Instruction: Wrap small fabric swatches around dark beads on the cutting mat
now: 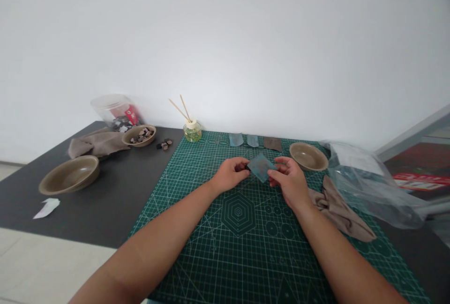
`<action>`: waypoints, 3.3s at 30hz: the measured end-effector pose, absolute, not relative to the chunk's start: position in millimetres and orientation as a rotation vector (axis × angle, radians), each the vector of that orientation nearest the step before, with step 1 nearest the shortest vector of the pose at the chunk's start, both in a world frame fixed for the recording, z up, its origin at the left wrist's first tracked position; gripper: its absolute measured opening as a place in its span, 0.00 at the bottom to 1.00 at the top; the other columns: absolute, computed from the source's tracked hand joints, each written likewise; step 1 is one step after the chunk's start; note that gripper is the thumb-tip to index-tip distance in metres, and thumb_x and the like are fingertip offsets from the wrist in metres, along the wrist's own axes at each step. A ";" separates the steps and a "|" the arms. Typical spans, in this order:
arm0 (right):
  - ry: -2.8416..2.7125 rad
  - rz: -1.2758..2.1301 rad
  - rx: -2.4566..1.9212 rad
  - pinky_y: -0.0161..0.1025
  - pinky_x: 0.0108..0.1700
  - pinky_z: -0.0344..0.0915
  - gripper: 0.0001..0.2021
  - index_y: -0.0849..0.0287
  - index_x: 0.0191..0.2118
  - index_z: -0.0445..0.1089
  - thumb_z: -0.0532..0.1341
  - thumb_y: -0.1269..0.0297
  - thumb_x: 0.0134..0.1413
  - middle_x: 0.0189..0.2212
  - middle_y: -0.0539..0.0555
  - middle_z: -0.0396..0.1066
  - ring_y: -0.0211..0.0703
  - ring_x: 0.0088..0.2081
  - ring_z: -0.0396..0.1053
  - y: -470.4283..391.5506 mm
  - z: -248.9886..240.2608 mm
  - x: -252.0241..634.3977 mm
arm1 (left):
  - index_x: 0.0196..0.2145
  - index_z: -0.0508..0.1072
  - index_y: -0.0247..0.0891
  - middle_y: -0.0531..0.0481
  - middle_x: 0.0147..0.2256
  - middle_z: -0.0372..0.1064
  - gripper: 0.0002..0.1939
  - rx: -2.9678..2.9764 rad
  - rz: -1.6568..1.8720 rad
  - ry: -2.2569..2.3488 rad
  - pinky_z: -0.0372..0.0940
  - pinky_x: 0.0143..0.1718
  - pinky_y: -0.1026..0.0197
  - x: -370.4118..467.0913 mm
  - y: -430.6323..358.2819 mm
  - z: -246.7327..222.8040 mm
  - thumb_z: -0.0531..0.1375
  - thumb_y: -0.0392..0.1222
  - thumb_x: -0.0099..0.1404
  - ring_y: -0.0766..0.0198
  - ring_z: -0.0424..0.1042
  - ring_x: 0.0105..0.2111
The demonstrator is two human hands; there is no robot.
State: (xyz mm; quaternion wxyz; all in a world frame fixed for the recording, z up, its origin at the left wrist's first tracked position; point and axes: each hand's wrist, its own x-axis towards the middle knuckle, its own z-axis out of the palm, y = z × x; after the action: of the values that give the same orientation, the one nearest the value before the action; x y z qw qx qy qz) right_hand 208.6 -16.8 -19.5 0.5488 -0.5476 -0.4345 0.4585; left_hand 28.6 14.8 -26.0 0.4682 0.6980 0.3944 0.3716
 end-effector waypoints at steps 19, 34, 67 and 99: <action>-1.668 0.915 -1.472 0.36 0.27 0.60 0.06 0.58 0.25 0.64 0.62 0.64 0.41 0.21 0.48 0.68 0.38 0.24 0.65 -12.2 -18.3 199.7 | 0.40 0.72 0.34 0.55 0.24 0.64 0.13 1.878 0.831 1.019 0.59 0.26 0.67 30.0 7.0 -25.2 0.57 0.35 0.55 0.71 0.61 0.24; -1.602 0.965 -1.402 0.38 0.31 0.63 0.07 0.58 0.28 0.65 0.63 0.64 0.39 0.24 0.49 0.69 0.40 0.27 0.67 -11.3 -21.6 201.6 | 0.40 0.73 0.34 0.54 0.25 0.66 0.14 1.893 0.861 1.016 0.59 0.26 0.67 31.0 6.5 -26.2 0.57 0.34 0.54 0.70 0.62 0.24; -1.593 0.999 -1.383 0.40 0.33 0.64 0.13 0.59 0.33 0.64 0.63 0.61 0.40 0.26 0.51 0.71 0.42 0.29 0.70 -16.0 -20.1 199.2 | 0.39 0.73 0.36 0.51 0.30 0.71 0.13 2.107 0.842 0.940 0.60 0.29 0.66 30.3 2.2 -22.3 0.55 0.32 0.57 0.68 0.65 0.28; -1.804 0.743 -1.458 0.37 0.32 0.59 0.07 0.58 0.25 0.67 0.61 0.60 0.46 0.24 0.50 0.69 0.41 0.28 0.66 -16.5 -17.3 202.0 | 0.41 0.73 0.35 0.50 0.33 0.73 0.14 2.140 0.841 0.891 0.62 0.31 0.66 29.9 0.7 -22.5 0.54 0.31 0.58 0.68 0.68 0.29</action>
State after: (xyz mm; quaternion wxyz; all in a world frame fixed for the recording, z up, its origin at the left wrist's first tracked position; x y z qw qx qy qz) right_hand 202.0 -16.5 -17.3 0.3455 -0.5618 -0.6951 0.2863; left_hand 29.9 0.7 -22.5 0.3314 0.8188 0.3409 0.3219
